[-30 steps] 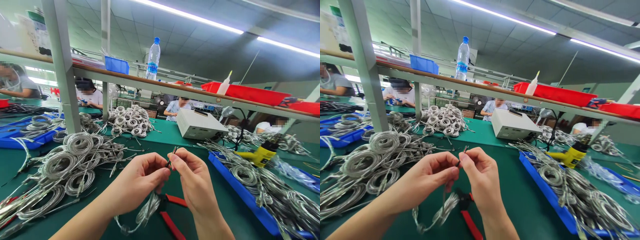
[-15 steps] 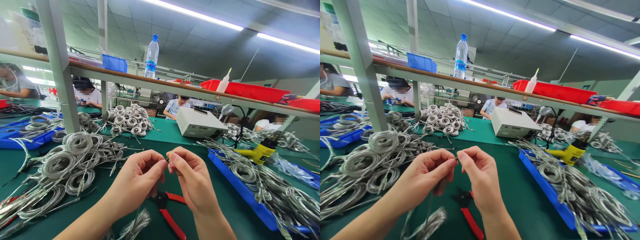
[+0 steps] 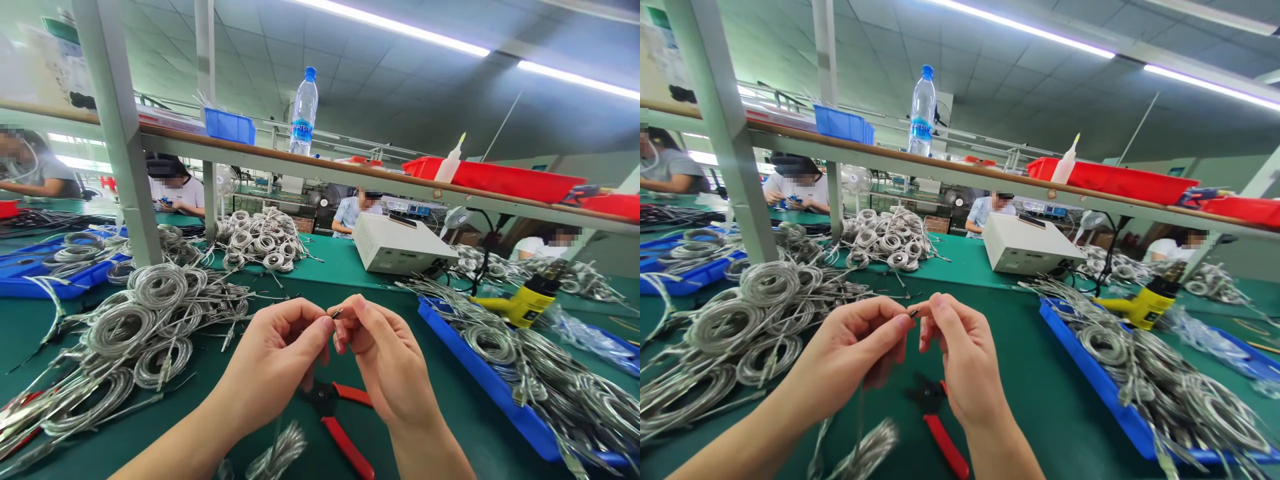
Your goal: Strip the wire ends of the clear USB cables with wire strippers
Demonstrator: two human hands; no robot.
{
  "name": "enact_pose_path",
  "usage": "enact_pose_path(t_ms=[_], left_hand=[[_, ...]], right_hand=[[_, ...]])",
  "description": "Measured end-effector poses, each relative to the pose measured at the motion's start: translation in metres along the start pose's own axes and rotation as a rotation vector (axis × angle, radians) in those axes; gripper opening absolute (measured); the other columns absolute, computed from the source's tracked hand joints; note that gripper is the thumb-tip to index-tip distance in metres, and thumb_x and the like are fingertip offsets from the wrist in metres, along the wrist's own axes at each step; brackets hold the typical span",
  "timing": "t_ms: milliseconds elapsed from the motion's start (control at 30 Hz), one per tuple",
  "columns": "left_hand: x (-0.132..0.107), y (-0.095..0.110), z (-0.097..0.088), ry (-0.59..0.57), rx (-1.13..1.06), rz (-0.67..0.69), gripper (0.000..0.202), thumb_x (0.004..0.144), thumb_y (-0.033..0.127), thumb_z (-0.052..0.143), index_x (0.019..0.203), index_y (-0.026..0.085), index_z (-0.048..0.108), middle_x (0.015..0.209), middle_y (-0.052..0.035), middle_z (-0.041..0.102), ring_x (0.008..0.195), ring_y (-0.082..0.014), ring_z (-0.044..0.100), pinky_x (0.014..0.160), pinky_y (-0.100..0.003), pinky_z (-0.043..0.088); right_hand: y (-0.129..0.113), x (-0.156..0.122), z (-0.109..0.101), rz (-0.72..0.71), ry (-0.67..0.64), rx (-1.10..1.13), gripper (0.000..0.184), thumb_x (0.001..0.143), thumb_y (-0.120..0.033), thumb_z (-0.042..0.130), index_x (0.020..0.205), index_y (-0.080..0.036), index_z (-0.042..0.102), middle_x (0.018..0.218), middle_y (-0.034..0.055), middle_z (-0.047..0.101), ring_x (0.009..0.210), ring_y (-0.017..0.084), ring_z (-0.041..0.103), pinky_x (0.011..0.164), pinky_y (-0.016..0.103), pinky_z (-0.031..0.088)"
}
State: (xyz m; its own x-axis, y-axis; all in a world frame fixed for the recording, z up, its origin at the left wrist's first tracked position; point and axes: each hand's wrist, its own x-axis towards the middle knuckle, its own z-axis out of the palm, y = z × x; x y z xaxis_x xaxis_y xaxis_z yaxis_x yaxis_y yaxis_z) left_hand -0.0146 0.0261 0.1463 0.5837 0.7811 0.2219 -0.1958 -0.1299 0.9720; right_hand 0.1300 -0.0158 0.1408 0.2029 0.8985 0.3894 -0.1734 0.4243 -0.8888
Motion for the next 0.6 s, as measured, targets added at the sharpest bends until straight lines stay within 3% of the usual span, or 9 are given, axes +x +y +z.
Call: enact_pose_path(t_ms=[300,600], left_hand=[[-0.0007,-0.0027,-0.0009,-0.037,-0.007,-0.023,0.027,0.09,0.04,0.062,0.082,0.015,0.064,0.053,0.0047,0.053,0.04,-0.0049,0.043,0.038,-0.014,0.033],[0.0001,-0.0049,-0.0015,-0.003,-0.066,0.011,0.027,0.088,0.041,0.067,0.077,0.016,0.063,0.055,0.004,0.057,0.042,-0.0051,0.045,0.038,-0.013,0.036]], right_hand=[[-0.004,-0.002,0.0007,-0.086,0.005,-0.199,0.021,0.086,-0.031,0.071,0.069,-0.018,0.069,0.065,-0.0016,0.054,0.06,0.012,0.047,0.056,0.026,0.038],[0.0001,0.0003,-0.0027,-0.047,-0.038,-0.108,0.027,0.093,-0.037,0.063,0.078,-0.018,0.074,0.065,-0.0005,0.056,0.06,0.012,0.051,0.057,0.024,0.044]])
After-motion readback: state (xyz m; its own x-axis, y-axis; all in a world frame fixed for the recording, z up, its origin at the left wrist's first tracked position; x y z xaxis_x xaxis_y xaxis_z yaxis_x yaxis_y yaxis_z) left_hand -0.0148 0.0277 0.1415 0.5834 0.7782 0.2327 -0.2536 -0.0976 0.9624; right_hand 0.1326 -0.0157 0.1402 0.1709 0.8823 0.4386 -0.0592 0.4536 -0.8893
